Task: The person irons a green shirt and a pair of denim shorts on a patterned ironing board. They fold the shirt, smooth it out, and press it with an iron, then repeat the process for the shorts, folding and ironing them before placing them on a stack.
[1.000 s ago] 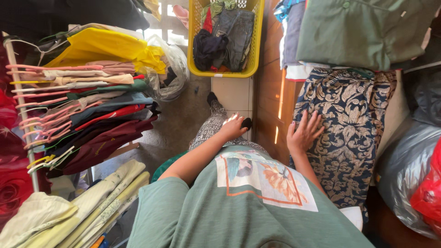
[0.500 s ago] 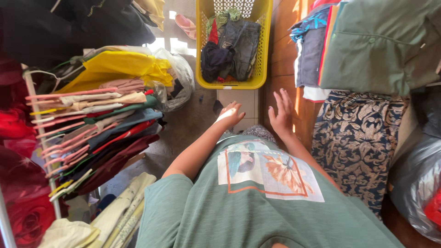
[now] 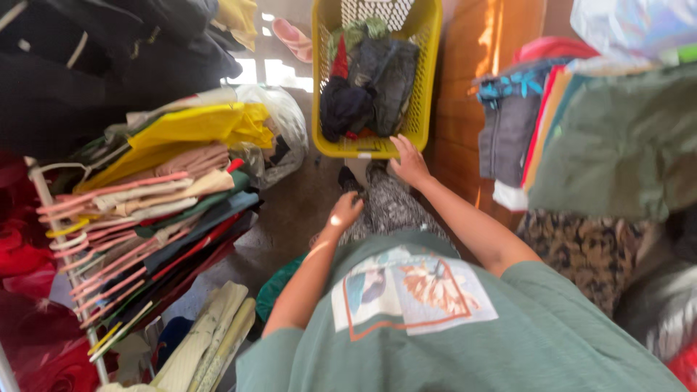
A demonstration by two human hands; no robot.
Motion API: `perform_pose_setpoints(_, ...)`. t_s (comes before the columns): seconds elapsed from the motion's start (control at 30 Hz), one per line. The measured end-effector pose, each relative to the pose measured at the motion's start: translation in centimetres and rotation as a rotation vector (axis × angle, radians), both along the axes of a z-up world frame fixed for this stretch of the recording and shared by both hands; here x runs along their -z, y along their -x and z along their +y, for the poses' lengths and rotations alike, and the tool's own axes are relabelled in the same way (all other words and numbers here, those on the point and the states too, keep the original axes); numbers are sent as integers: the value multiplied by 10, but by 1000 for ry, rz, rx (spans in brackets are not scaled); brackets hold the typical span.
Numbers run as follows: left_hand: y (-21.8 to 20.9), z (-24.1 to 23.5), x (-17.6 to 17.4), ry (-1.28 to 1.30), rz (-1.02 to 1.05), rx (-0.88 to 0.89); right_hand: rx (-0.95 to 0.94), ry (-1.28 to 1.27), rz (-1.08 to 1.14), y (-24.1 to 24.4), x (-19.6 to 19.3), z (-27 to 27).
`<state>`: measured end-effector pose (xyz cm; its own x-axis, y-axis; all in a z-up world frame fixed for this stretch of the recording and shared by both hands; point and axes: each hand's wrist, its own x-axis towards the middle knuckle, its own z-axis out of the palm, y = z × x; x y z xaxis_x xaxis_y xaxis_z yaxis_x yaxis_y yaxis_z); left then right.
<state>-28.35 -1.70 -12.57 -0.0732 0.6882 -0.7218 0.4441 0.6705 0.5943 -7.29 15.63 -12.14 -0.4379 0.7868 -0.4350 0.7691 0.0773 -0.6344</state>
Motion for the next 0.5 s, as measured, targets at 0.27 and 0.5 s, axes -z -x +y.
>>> perform_pose_setpoints(0.27,-22,11,7,69,-49,-157,148,322,-341,11,122,84)
perform_pose_setpoints(0.5,-50,32,25,102,-108,-272,134,272,-311,20,267,139)
